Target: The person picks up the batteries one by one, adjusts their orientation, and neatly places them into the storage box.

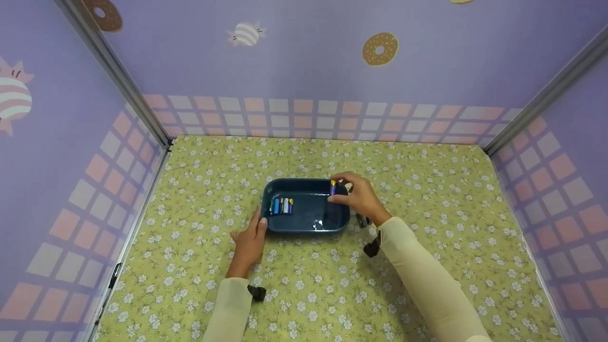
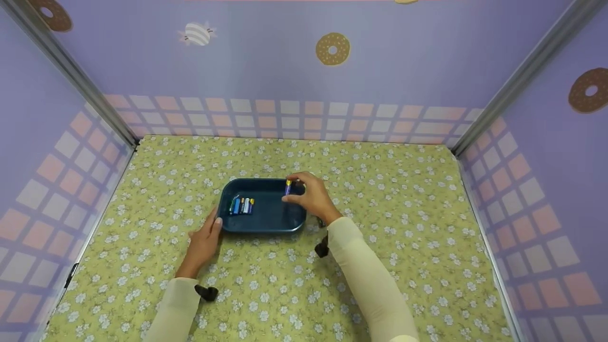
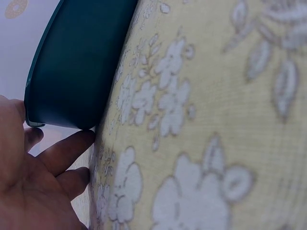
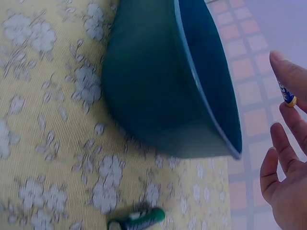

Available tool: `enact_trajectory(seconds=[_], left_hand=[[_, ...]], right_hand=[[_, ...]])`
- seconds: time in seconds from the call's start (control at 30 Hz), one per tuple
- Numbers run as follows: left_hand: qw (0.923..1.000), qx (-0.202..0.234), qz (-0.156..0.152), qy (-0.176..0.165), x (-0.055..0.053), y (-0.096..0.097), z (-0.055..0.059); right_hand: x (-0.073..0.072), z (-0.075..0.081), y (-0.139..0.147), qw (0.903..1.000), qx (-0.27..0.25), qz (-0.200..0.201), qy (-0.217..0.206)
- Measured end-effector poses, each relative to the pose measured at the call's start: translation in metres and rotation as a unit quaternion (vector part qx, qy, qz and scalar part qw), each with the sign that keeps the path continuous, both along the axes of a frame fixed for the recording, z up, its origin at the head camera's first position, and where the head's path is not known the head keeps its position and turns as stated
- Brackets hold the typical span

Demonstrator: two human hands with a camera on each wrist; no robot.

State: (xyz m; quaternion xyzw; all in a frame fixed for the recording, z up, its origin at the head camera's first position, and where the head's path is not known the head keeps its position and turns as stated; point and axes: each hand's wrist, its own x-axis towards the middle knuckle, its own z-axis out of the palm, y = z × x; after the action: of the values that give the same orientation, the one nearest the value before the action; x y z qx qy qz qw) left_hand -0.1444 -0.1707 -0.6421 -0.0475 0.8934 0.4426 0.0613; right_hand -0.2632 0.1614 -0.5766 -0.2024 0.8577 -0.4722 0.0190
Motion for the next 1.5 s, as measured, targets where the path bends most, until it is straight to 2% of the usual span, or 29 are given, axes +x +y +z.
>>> enact_trajectory(seconds=[0.33,0.63,1.07,1.3,1.5], left_hand=[[1.0,0.003,-0.001,-0.005,0.0,0.001,0.0],[0.9999,0.015,-0.001,0.005,0.001,0.001,-0.001],[0.9999,0.01,0.001,-0.002,0.0,-0.001,-0.002],[0.9998,0.008,0.007,-0.015,0.0,0.0,-0.002],[0.9996,0.013,0.009,-0.024,0.0,0.0,-0.002]], right_hand=[[-0.006,-0.001,-0.029,0.9997,-0.012,0.021,-0.01],[-0.01,-0.012,-0.057,0.9987,-0.019,0.046,-0.006],[-0.009,-0.03,-0.09,0.9974,0.012,0.062,-0.035],[-0.007,-0.043,-0.099,0.9963,0.038,0.067,-0.039],[-0.006,-0.049,-0.102,0.9958,0.04,0.067,-0.047]])
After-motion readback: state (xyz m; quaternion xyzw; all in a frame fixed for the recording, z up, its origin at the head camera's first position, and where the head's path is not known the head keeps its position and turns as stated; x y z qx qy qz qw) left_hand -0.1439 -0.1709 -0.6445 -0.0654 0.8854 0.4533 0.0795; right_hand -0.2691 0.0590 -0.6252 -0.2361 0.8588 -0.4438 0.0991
